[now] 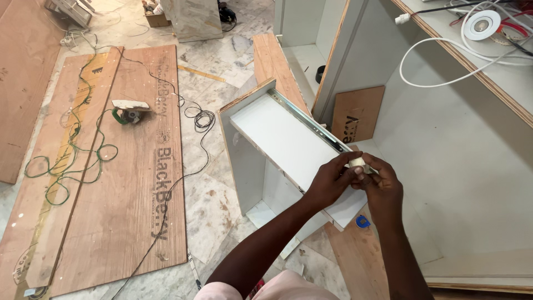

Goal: The person applies a white putty-like substance to the edges of a white drawer front, smoothing it with their fingers. They then flip the drawer front over and continue applying the substance to the other side. The drawer front is part of a larger cabinet assembly in progress.

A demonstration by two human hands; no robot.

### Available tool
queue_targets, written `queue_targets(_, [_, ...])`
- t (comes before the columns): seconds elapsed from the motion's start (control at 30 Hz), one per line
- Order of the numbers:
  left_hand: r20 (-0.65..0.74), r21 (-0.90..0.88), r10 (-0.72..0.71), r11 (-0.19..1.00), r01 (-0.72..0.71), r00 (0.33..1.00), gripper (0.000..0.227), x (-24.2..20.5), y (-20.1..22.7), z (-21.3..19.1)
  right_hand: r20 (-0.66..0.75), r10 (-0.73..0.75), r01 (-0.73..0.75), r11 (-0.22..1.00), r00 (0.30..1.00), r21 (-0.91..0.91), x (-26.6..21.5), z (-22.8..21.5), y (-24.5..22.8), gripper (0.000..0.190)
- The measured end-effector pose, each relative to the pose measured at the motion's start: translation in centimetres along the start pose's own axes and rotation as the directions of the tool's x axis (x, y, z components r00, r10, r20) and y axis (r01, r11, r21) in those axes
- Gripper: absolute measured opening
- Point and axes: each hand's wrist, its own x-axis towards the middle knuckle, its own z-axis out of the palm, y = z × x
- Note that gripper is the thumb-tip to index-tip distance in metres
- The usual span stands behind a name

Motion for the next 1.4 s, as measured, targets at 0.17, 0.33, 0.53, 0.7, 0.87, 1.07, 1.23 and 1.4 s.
queue_targets(0.17, [-0.043,-0.051,0.015,0.999,-0.018,0.999,0.039,0.1,-0.9,-0.2,0.165,-0.182,0.182,0.983,0.969,0.015,-0.3,0.1,-0.4,0.056])
queue_targets(0.33, [0.057,-0.145,-0.046,0.988,0.054,0.997,0.034,0.1,-0.7,-0.5,0.062,-0.151,0.163,0.937,0.987,-0.309,-1.0,0.5,0.1,0.043])
queue_targets(0.53, [-0.267,0.201,0.172,0.972,-0.119,0.948,0.033,-2.9,-0.6,-7.5,-0.08,-0.005,-0.016,0.966,0.997,-0.257,-0.3,0.1,0.9,0.041])
queue_targets(0.7, [-0.636,0.488,0.277,0.867,0.098,0.72,0.049,-4.9,-3.2,-18.2,-0.069,0.005,-0.029,0.936,0.998,-0.35,-0.1,0.5,1.3,0.043])
queue_targets(0.87, [-0.61,0.479,0.146,0.851,0.216,0.779,0.051,-4.9,-5.7,-21.0,-0.079,-0.06,-0.006,0.757,0.995,-0.653,-0.1,1.6,1.7,0.043])
queue_targets(1.07, [-0.618,0.419,0.091,0.879,0.229,0.781,0.045,-3.3,-6.5,-21.4,-0.059,-0.114,0.075,0.889,0.992,-0.451,-0.7,1.4,1.7,0.055])
queue_targets(1.23, [-0.641,0.471,0.154,0.853,0.226,0.752,0.022,-3.0,-7.2,-22.2,-0.064,-0.171,0.149,0.955,0.983,-0.258,-1.0,1.6,1.5,0.053])
queue_targets(1.4, [-0.594,0.516,0.199,0.838,0.179,0.78,0.009,-4.7,-6.4,-21.8,-0.118,-0.241,0.168,0.884,0.963,-0.437,-1.2,2.8,1.2,0.059])
